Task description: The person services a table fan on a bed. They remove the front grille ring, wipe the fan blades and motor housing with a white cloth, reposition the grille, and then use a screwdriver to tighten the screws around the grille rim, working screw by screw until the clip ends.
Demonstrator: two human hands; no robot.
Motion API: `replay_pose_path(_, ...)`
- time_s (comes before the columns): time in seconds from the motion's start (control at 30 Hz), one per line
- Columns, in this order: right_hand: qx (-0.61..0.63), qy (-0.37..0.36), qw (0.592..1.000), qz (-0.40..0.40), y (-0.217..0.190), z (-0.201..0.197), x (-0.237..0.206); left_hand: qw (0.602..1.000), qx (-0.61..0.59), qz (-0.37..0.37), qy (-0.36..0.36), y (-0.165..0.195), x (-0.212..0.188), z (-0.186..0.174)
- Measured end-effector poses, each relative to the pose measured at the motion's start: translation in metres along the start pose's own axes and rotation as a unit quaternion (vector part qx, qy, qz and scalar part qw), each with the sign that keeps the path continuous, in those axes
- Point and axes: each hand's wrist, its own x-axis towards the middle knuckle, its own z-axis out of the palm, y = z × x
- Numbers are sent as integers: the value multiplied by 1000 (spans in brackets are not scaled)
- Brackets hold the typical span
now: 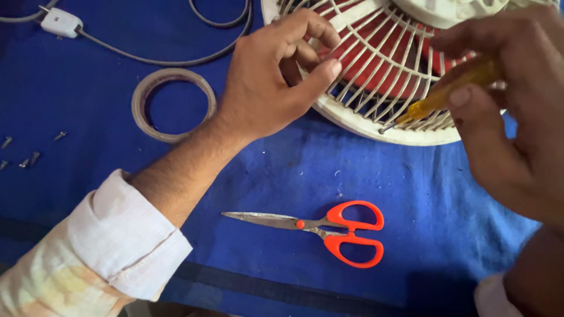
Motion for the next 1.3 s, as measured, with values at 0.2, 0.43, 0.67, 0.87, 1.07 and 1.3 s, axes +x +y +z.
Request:
replay_pose_path(0.2, 48, 36, 998, 35, 20, 6, -6, 999, -29, -19, 2, 2, 0, 0)
replay_pose_path(0.43, -87, 46, 988, 116, 6, 8, 2, 1000, -25, -18, 3, 4, 1, 0)
replay_pose_path(0.67, 33, -13, 999, 4, -9, -7, 0, 1000, -8, -7, 4, 2, 2, 1)
replay_pose_path(0.87, 41, 44, 998, 31, 26, 8, -11, 1000, -21, -21, 4, 2, 1, 1)
replay_pose_path(1.07, 45, 66, 989, 125, 38, 11, -21, 1000, -27, -4, 8, 3, 1, 2)
replay_pose_path(1.3, -149, 36, 986, 61, 6, 3, -4, 1000, -28, -8, 7, 3, 0, 1)
